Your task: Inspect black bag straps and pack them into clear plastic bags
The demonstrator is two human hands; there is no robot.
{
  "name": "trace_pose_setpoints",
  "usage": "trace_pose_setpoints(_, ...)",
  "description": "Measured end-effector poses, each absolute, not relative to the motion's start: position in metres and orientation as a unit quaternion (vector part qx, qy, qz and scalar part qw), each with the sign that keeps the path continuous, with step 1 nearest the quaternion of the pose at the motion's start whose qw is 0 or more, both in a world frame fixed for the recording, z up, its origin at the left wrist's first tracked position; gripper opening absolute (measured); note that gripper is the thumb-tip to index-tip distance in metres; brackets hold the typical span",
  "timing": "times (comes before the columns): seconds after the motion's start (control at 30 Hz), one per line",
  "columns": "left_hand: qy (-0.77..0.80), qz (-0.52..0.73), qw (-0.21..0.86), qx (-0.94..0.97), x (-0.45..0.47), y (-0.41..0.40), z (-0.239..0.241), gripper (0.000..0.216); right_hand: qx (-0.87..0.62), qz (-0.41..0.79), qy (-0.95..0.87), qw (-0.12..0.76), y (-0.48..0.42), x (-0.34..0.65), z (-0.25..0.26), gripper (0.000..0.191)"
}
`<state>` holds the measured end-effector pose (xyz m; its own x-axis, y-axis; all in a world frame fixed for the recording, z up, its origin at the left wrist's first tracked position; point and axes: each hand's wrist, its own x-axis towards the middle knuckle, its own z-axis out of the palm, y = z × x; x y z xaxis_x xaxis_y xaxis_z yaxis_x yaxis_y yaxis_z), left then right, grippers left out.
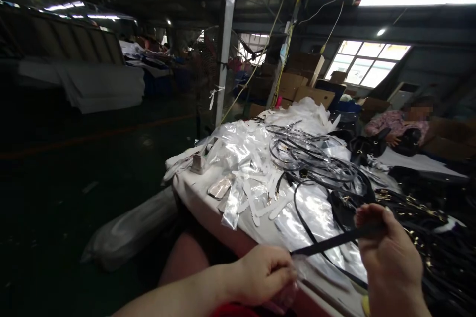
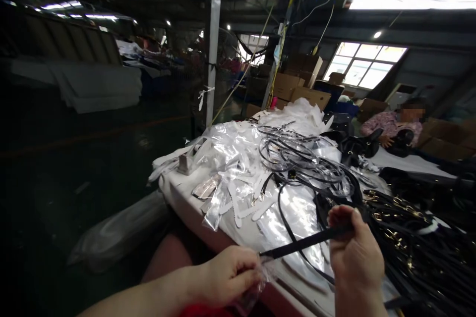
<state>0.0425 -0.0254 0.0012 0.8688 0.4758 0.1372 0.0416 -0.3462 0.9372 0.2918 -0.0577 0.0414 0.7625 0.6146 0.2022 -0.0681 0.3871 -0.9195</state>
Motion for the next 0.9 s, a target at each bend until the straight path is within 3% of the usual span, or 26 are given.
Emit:
trace_pose_setpoints(0.07, 0.189, 0.220, 0.535, 0.794, 0.039, -0.021, 0.002, 0.032, -0.561, 0.242, -0.358, 0.706, -0.061, 0.270, 0.037, 0.016)
trace_pose_setpoints(0.17, 0.181, 0.232, 0.524, 0.799, 0.035, -0.010, 0.002, 0.031, -0.625, 0.332, -0.526, 0.473, -0.070, 0.230, 0.020, 0.033)
trace_pose_setpoints(0.23, 0.169, 0.256, 0.508, 0.805, 0.030, -0.002, -0.002, 0.029, -0.647, 0.325, -0.551, 0.415, -0.076, 0.222, 0.014, 0.043)
trace_pose_setpoints(0.33, 0.190, 0.255, 0.486, 0.814, 0.022, 0.008, -0.013, 0.023, -0.658, 0.283, -0.537, 0.445, -0.082, 0.236, 0.020, 0.046)
trace_pose_setpoints(0.47, 0.228, 0.177, 0.484, 0.826, 0.019, 0.013, -0.026, 0.027, -0.610, 0.231, -0.591, 0.474, -0.087, 0.253, 0.036, 0.032)
trace_pose_setpoints(0.7, 0.178, 0.166, 0.509, 0.826, 0.018, 0.008, -0.024, 0.020, -0.568, 0.160, -0.718, 0.370, -0.087, 0.230, 0.035, 0.021)
trace_pose_setpoints(0.9, 0.154, 0.163, 0.608, 0.761, 0.013, 0.006, -0.022, 0.017, -0.576, 0.223, -0.678, 0.398, -0.089, 0.230, 0.027, 0.022)
